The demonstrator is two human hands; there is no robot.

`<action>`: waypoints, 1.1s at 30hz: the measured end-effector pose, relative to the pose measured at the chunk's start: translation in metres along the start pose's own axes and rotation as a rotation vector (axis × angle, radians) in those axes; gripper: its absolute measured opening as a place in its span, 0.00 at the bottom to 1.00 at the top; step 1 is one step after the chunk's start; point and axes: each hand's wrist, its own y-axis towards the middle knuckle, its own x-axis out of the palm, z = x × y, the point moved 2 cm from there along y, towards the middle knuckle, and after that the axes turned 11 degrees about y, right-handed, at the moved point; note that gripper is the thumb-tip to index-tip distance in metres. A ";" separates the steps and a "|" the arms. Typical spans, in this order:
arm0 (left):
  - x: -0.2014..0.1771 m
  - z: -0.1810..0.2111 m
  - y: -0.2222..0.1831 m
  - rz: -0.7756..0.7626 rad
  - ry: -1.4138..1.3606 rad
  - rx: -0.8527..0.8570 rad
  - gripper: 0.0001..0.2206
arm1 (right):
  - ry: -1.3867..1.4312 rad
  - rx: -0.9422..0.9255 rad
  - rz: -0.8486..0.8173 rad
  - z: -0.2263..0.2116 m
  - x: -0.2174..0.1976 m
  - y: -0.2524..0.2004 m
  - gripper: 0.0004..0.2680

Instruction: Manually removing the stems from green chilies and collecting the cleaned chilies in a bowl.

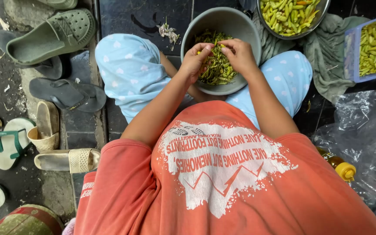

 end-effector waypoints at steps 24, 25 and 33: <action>0.011 0.000 0.003 0.080 0.037 0.124 0.13 | 0.544 -0.006 0.335 0.029 0.034 -0.009 0.01; 0.009 -0.003 0.006 0.076 0.044 0.117 0.13 | 0.549 -0.001 0.343 0.033 0.033 -0.009 0.01; -0.007 0.000 0.019 -0.042 -0.108 -0.020 0.04 | 0.665 0.235 0.185 0.051 0.010 0.000 0.11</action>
